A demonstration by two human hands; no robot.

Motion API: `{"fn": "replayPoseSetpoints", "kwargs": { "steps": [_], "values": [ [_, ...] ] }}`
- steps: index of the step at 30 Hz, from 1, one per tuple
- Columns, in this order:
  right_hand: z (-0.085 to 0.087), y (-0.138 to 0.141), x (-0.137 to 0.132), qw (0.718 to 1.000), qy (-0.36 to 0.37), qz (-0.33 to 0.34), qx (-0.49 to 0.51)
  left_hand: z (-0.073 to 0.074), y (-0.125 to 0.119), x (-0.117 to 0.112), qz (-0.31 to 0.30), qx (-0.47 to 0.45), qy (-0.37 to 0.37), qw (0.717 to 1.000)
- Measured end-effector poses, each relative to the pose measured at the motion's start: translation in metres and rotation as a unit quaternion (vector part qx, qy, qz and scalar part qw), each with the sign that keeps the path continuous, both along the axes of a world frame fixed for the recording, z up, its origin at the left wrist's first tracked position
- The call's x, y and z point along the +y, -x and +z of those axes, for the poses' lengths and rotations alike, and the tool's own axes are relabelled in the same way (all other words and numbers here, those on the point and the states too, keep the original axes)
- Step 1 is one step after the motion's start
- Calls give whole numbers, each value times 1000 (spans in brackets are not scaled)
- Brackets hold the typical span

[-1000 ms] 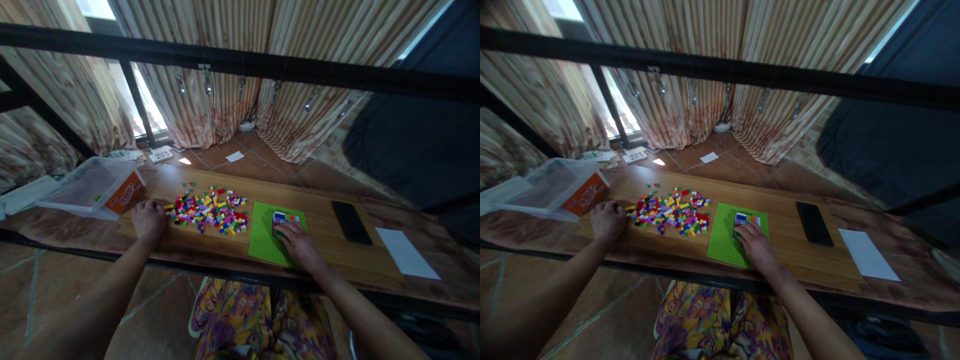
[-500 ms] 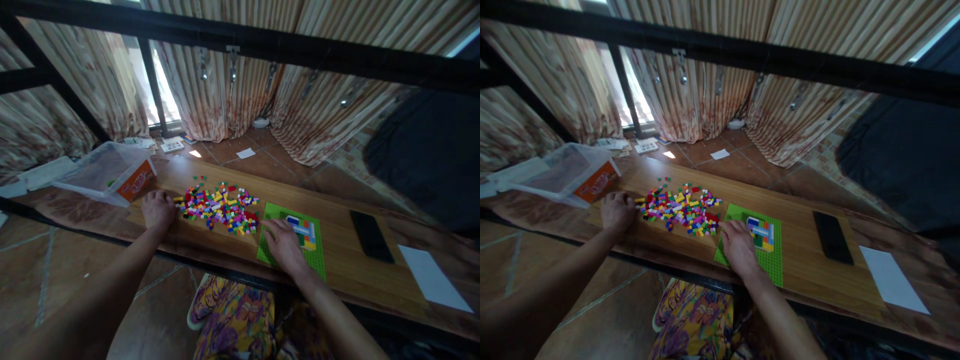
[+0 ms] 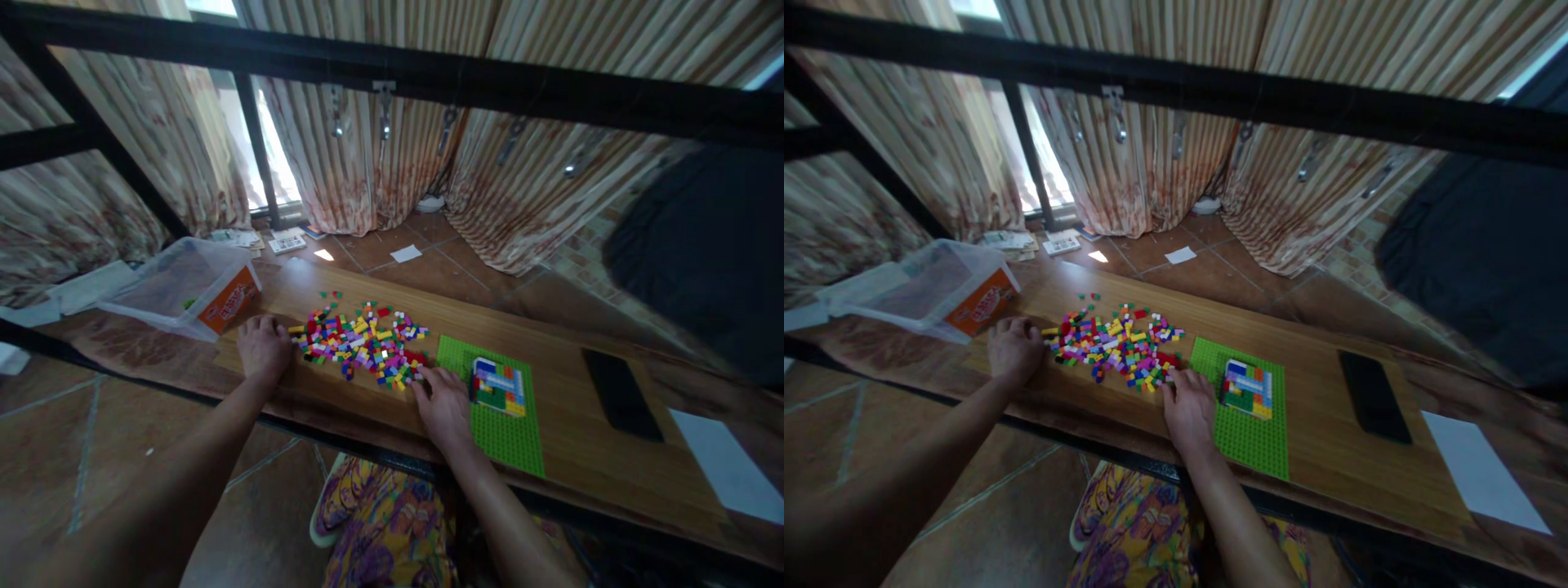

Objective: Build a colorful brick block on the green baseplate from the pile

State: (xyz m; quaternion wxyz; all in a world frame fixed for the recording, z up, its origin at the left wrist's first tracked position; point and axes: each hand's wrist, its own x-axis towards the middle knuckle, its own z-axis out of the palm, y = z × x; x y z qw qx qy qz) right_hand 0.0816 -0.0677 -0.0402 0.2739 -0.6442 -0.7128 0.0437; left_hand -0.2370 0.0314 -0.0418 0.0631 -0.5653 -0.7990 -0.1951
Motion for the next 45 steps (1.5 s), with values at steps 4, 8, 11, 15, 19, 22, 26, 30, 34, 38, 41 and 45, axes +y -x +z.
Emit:
{"fn": "replayPoseSetpoints", "kwargs": {
  "steps": [4, 8, 11, 15, 19, 22, 26, 30, 34, 38, 41, 45],
  "values": [
    [-4, 3, 4, 1000, -3, 6, 1, 1, -1, -1, 0, -3, 2, 1000],
    [-2, 6, 9, 999, -16, 30, 17, 0, -2, -1, 2, 2, -7, 1000],
    [7, 11, 22, 999, -21, 42, 24, -2, -1, -1, 3, 2, -14, 1000],
    [19, 26, 57, 998, -2, 56, 7, -4, 0, -1, 2, 2, -18, 1000],
    [19, 42, 92, 995, 29, 81, -44, -2, 0, -1, 4, -6, -13, 1000],
    [13, 47, 103, 992, 24, 95, -74, -1, -1, -2, 4, -10, -6, 1000],
    [8, 48, 103, 992, 13, 91, -81, 1, -1, -2, 5, -7, -2, 1000],
    [13, 49, 101, 993, 17, 88, -79, 1, 0, -1, -3, 3, 2, 1000],
    [24, 50, 92, 995, 22, 80, -47, 2, 1, 0, -5, 2, 3, 1000],
    [37, 44, 61, 995, 4, 85, 50, 4, 1, 0, -7, 0, 7, 1000],
    [42, 27, 28, 985, -18, 94, 143, 5, 1, 1, -11, 10, 14, 1000],
    [43, -16, -7, 981, -16, 61, 181, 5, 2, 1, -7, 9, 18, 1000]
  ]
}}
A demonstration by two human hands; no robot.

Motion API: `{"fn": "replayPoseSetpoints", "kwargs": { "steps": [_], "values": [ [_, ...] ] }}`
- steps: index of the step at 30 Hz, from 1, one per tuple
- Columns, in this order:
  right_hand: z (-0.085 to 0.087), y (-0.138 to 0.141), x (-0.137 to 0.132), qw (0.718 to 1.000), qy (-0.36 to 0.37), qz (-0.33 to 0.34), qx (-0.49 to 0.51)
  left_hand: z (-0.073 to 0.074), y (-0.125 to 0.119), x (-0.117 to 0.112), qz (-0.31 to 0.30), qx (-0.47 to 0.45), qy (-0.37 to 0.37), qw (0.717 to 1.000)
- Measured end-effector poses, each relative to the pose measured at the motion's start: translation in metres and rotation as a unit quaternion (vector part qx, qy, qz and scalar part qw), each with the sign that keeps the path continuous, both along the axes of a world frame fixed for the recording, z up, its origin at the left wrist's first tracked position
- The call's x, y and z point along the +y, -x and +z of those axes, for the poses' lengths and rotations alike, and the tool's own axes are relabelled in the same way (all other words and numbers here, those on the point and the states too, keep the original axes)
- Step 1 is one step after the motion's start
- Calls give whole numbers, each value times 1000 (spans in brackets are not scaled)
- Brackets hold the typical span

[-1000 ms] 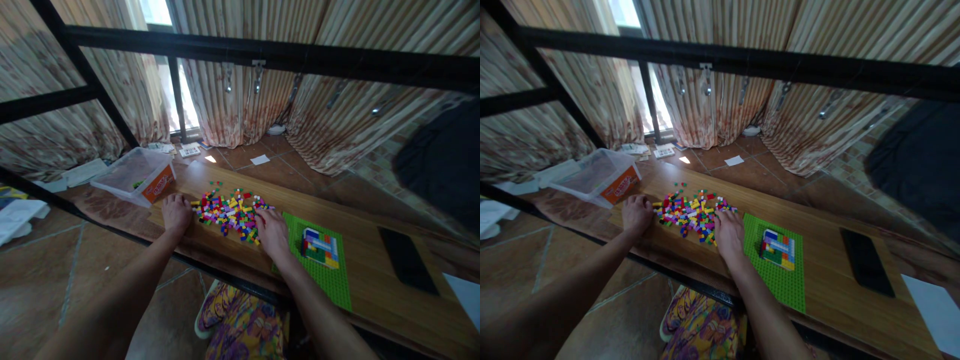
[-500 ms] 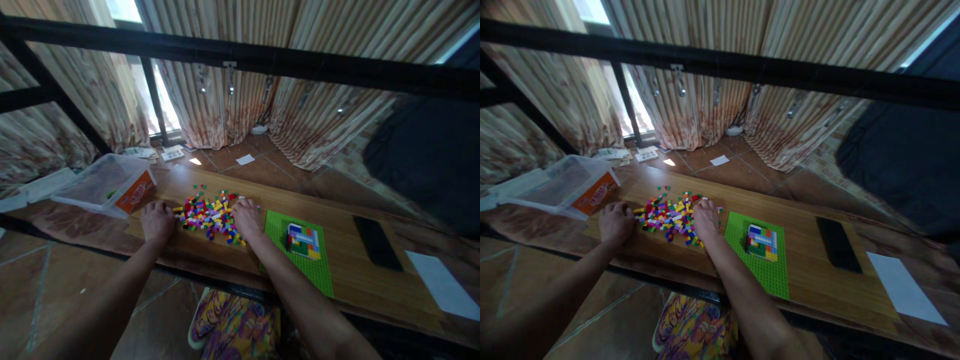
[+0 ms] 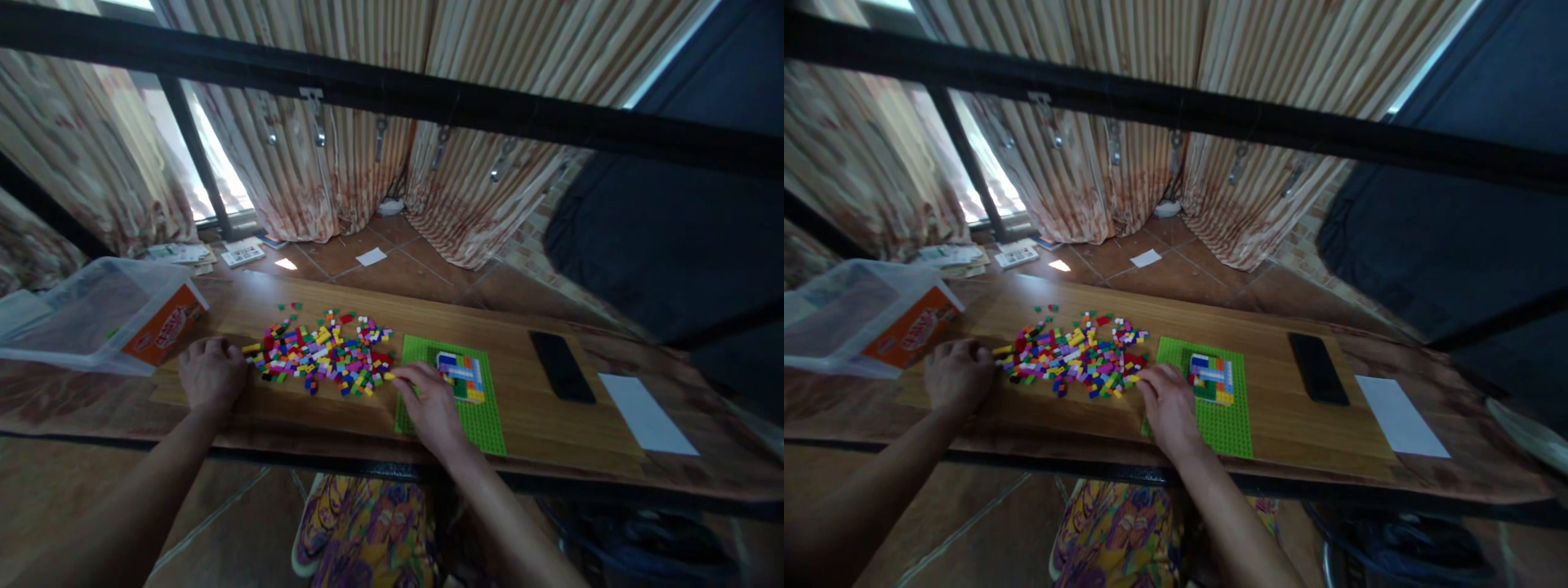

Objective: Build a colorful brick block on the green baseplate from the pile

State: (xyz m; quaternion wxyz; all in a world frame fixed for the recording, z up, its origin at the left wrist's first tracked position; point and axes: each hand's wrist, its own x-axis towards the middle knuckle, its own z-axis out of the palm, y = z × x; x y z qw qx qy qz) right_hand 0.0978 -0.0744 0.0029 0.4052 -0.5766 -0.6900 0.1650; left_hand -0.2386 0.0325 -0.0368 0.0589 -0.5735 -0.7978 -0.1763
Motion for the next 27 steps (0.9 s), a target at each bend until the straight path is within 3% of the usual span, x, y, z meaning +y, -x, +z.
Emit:
{"fn": "replayPoseSetpoints", "kwargs": {
  "steps": [4, 9, 17, 27],
  "values": [
    [-1, -54, -16, 996, 2, -77, -35, 0, 0, 1, 3, 7, 6, 1000],
    [-8, -93, -17, 994, 1, -90, -67, 0, 0, 1, -7, 19, 5, 1000],
    [-20, -95, -5, 989, 22, -100, -105, 4, -1, 2, -5, 31, 39, 999],
    [-14, -99, 7, 985, 116, -110, -62, 4, -2, 1, -1, 35, 34, 999]
  ]
}}
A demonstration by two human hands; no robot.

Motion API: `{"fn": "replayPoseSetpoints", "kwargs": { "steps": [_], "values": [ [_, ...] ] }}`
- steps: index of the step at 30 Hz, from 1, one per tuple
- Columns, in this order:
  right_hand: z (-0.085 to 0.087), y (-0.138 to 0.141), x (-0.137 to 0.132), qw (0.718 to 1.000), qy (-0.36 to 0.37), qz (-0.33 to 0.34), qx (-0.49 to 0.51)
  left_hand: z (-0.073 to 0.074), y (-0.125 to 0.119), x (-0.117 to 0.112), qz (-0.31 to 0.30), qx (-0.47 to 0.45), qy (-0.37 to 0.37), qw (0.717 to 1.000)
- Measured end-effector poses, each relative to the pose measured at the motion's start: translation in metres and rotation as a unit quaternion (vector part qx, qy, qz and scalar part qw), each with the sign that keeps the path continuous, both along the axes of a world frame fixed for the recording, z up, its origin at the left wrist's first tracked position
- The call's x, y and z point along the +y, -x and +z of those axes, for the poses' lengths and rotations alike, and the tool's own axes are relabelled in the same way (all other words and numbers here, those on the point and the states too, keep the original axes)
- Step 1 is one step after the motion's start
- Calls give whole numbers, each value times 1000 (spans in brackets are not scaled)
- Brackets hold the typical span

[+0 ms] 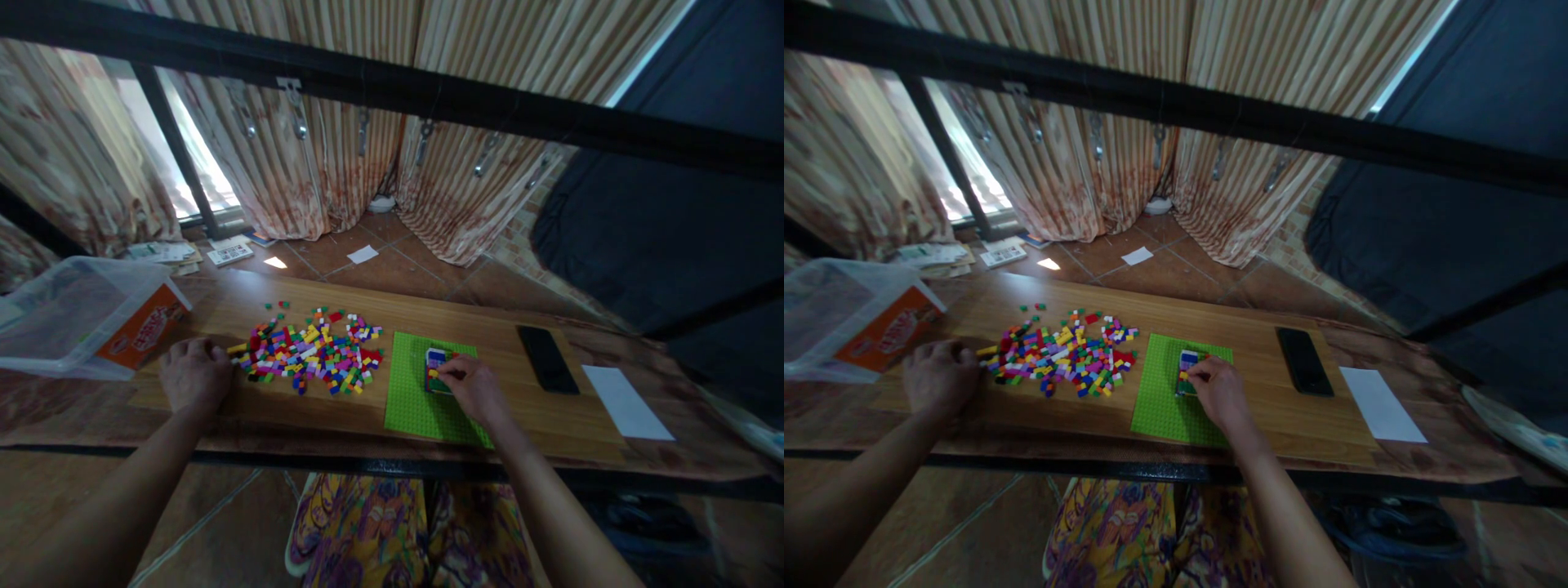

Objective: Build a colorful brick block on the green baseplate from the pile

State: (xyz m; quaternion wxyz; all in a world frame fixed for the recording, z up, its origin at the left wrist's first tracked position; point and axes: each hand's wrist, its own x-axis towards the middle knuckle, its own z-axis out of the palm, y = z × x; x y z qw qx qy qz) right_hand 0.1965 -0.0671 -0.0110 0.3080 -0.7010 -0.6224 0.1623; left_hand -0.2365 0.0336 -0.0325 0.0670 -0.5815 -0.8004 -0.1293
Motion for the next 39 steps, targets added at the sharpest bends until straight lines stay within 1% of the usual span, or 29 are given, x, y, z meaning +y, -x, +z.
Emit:
{"fn": "replayPoseSetpoints", "kwargs": {
  "steps": [3, 5, 8, 12, 16, 21, 26, 30, 39],
  "values": [
    [3, -1, 2, 1000, 29, -6, 0, 0, 0, 0, 7, -2, 3, 1000],
    [5, -2, 3, 999, 36, -4, -3, 0, -1, -1, 5, -3, -1, 1000],
    [6, -4, 3, 999, 40, 8, 1, 0, -1, -1, 0, -2, -10, 1000],
    [7, -7, 4, 999, 33, 15, 9, -1, 0, 0, 7, -6, -5, 1000],
    [4, -9, 3, 999, 31, 0, 24, -2, 2, 1, -4, -2, -9, 1000],
    [4, -11, 3, 999, 35, -30, 27, -2, 1, 1, 1, -8, -2, 1000],
    [5, -15, 7, 998, 54, -8, 37, 0, 0, 0, 4, -12, -2, 1000],
    [7, -16, 10, 997, 64, -17, 43, 0, 0, 0, 4, -7, 7, 1000],
    [11, -16, 13, 997, 76, -11, 28, -5, 3, 2, 2, -8, -13, 1000]
  ]
}}
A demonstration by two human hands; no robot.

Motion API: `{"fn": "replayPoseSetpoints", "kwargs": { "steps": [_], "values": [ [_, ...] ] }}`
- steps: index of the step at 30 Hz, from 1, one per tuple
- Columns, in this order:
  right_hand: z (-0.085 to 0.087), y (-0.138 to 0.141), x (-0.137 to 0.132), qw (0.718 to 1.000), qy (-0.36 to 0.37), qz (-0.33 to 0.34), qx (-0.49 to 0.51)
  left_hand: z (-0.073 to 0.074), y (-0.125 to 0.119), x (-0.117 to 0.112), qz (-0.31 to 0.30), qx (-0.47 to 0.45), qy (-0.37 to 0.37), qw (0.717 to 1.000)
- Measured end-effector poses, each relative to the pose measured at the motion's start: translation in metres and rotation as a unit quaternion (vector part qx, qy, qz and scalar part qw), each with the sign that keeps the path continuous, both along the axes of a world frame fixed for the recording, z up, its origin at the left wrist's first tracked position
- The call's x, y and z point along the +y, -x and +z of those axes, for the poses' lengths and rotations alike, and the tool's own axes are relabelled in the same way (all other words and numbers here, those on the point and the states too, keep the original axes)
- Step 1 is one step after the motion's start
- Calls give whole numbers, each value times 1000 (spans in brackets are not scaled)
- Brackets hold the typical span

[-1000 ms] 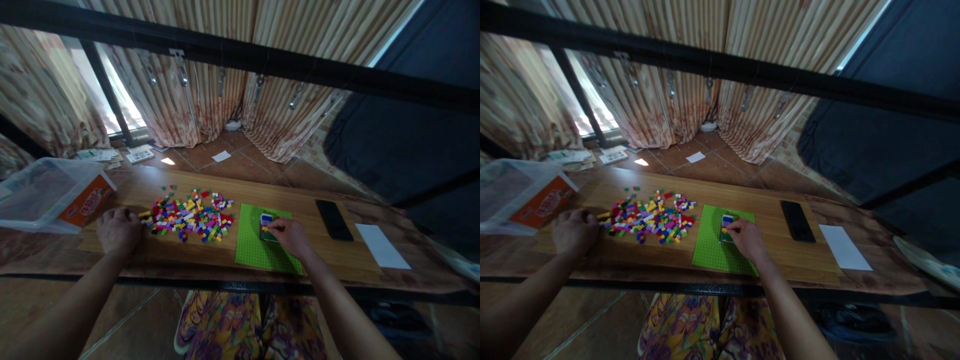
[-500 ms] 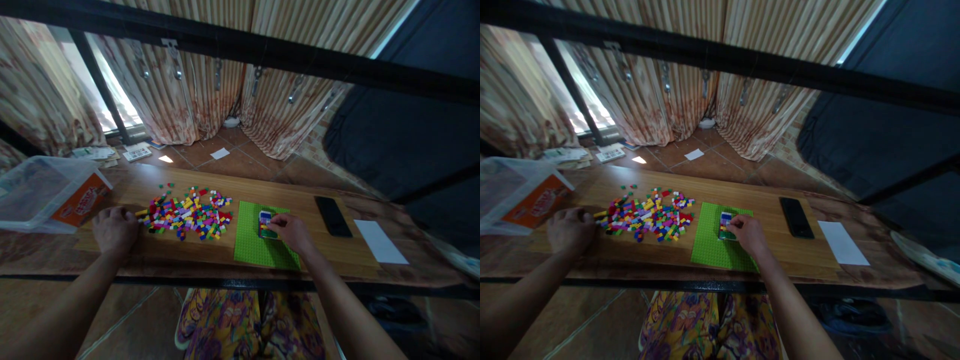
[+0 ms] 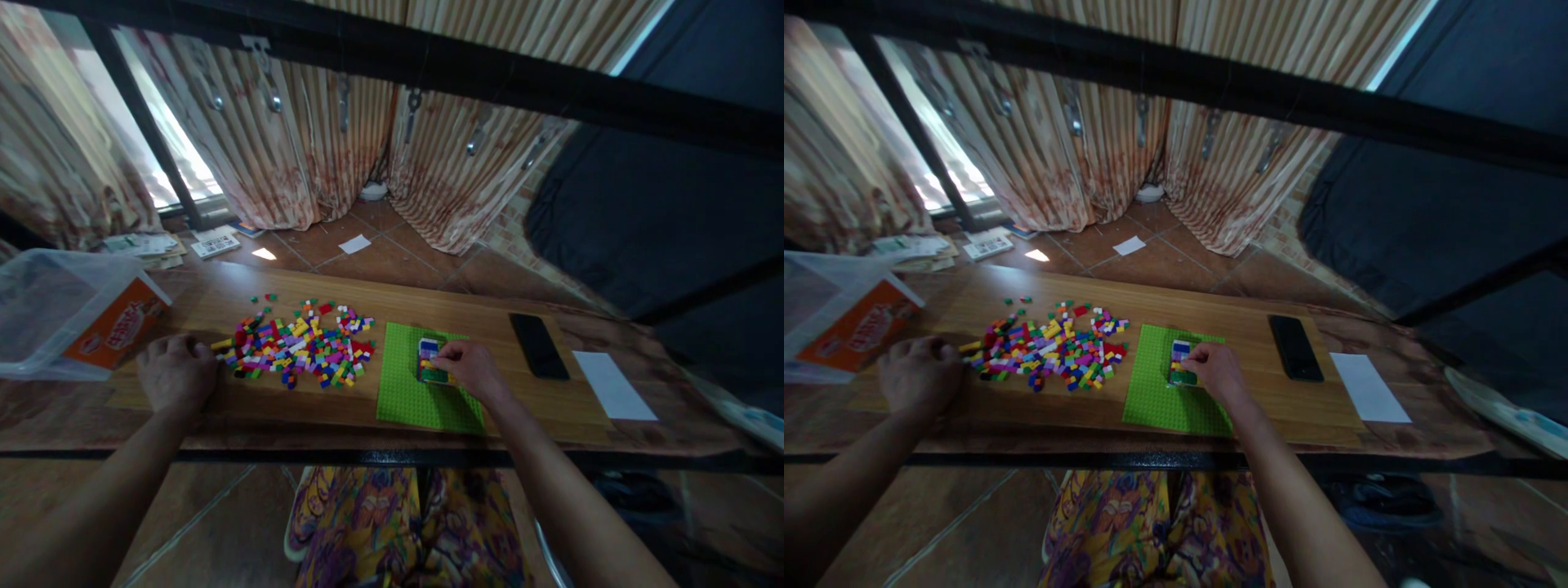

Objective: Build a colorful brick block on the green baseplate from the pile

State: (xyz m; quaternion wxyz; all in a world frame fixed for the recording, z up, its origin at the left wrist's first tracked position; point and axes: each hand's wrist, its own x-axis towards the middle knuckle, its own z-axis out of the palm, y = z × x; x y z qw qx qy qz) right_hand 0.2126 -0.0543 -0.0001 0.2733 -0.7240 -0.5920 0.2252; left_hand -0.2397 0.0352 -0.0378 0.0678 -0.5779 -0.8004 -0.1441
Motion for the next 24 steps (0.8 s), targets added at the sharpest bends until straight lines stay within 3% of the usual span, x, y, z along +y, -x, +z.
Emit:
{"fn": "replayPoseSetpoints", "kwargs": {
  "steps": [10, 16, 20, 24],
  "values": [
    [1, -1, 2, 1000, -10, 15, 6, 7, -4, -2, 0, -4, 19, 1000],
    [7, 0, -12, 988, -90, -80, 99, 6, -3, -3, -16, 1, -1, 1000],
    [9, 29, -27, 982, -125, -74, 120, 5, -4, -4, -13, -5, -15, 1000],
    [3, 78, -40, 987, -114, 30, 106, 1, -3, -5, -11, -16, -26, 999]
  ]
}}
